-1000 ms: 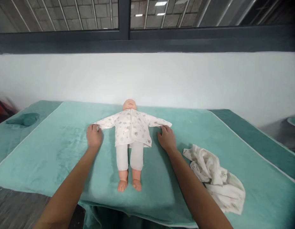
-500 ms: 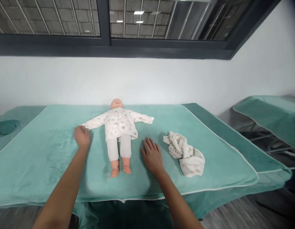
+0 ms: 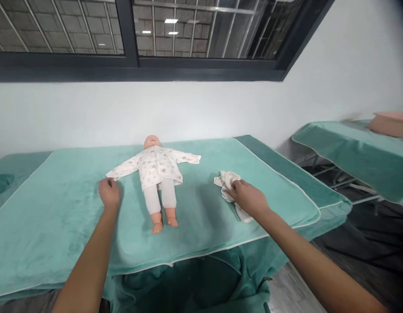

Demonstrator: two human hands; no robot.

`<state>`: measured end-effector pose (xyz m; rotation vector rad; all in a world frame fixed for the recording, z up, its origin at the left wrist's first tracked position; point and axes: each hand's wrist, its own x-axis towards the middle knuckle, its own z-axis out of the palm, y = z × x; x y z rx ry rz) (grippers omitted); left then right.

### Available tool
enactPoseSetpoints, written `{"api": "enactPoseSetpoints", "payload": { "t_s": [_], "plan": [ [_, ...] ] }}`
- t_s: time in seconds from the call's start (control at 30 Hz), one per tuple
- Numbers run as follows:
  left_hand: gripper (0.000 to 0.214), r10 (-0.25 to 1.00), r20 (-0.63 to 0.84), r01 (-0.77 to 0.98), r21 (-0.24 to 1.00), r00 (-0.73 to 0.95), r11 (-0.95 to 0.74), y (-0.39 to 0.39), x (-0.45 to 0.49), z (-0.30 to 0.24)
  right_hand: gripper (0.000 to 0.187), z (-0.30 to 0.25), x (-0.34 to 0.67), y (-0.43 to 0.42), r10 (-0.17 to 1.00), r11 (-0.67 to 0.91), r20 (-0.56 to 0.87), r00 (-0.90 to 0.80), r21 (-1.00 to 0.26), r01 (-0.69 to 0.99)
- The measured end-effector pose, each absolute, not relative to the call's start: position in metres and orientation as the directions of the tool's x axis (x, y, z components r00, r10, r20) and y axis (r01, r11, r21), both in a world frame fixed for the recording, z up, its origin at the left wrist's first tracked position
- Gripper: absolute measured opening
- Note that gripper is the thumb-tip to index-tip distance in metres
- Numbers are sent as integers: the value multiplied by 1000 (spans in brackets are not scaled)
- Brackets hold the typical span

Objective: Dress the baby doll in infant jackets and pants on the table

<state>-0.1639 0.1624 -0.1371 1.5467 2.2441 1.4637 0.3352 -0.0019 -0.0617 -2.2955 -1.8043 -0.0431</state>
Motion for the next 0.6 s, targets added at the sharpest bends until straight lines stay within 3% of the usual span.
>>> {"api": "enactPoseSetpoints", "payload": {
  "t_s": [0.07,0.13,0.23,0.3,0.37,0.5,0.53,0.6],
  "plan": [
    [17,750,432,701,711,-501,58,162,-162,-135,24,-57,340,18,972,-219,62,229,-128,967],
    [17,757,430,707,704,-492,60,162,-160,-134,24,-48,340,34,982,-181,5,187,-224,958],
    [19,772,433,721,691,-466,49,160,-158,-132,30,-17,329,52,989,-55,83,120,-549,834],
    [20,776,434,721,692,-457,38,156,-155,-129,35,13,312,59,984,54,150,97,-766,641],
    [22,772,439,713,700,-460,26,147,-149,-124,35,45,289,61,979,142,189,79,-904,404],
    [23,771,460,609,784,-440,-121,116,-118,-97,31,86,231,57,961,268,262,-87,-961,68],
    [24,790,465,589,791,-400,-168,105,-107,-87,31,91,217,55,949,290,284,-135,-957,26],
    [28,883,420,372,869,-207,-326,85,-86,-64,29,97,192,50,920,325,325,-218,-945,-37]
  ]
}}
